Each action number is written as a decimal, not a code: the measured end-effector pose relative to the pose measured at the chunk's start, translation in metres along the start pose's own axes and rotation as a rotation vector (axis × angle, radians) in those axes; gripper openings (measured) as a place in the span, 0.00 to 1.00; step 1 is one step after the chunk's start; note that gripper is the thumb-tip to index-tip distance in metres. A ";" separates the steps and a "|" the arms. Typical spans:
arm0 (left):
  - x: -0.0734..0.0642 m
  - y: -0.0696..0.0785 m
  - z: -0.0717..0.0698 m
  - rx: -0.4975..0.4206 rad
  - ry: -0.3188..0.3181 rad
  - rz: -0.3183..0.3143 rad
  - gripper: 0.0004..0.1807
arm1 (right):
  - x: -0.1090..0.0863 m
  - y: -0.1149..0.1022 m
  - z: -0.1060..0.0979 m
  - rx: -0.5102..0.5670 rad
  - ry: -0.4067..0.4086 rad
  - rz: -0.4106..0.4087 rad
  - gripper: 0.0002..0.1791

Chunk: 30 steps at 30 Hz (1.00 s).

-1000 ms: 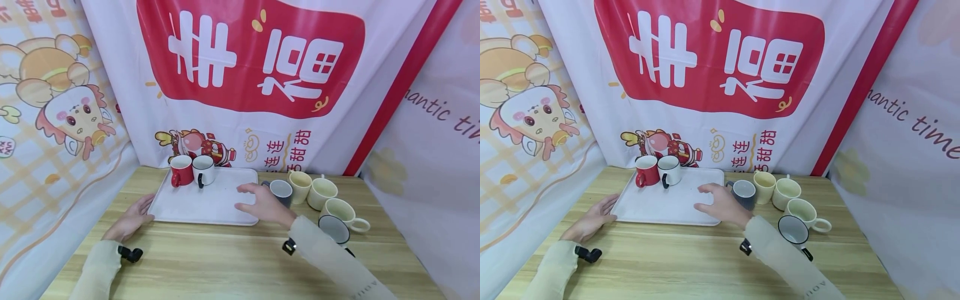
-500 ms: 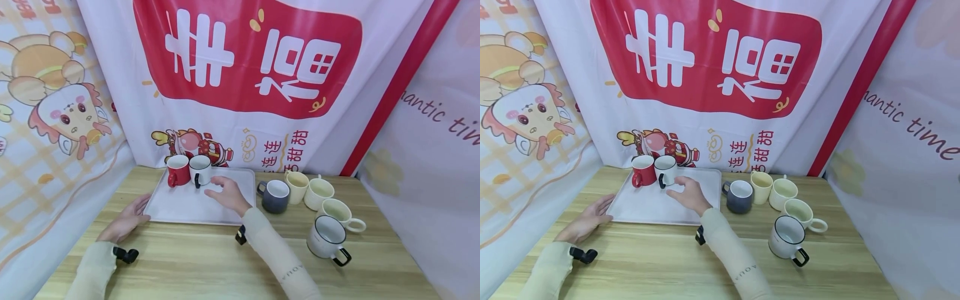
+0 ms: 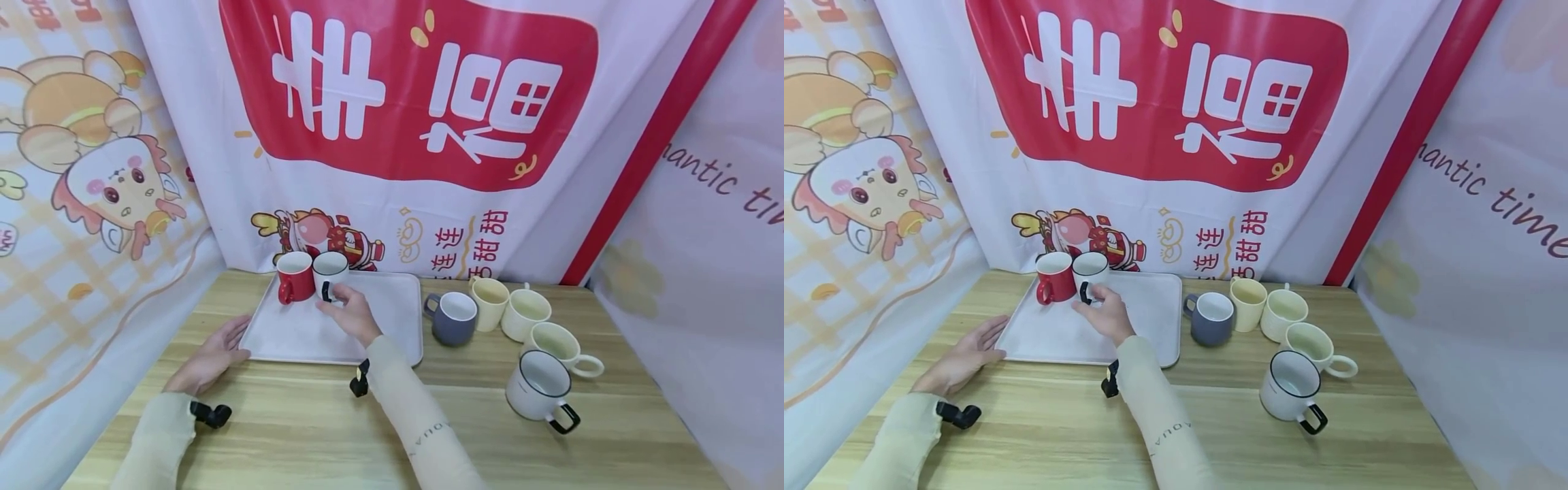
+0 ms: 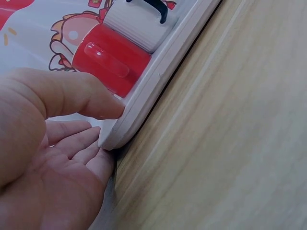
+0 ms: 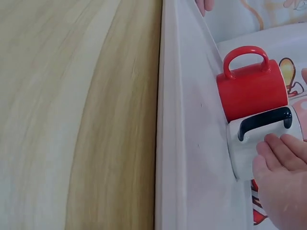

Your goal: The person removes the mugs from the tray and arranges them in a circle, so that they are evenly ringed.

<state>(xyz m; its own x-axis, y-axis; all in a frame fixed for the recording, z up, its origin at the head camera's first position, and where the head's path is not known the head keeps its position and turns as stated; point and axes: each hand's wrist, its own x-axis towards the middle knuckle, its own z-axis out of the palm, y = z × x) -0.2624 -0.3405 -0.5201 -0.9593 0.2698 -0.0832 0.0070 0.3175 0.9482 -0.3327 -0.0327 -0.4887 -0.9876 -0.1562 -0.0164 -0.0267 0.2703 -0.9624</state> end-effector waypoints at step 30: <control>0.003 -0.002 -0.001 -0.007 -0.010 0.003 0.52 | -0.028 -0.009 -0.031 0.272 -0.214 0.237 0.13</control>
<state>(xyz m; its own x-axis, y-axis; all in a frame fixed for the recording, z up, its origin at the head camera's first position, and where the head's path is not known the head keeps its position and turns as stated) -0.2650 -0.3412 -0.5217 -0.9564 0.2799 -0.0834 0.0081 0.3107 0.9505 -0.3091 -0.0016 -0.4709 -0.9063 -0.3216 -0.2743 0.2676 0.0659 -0.9613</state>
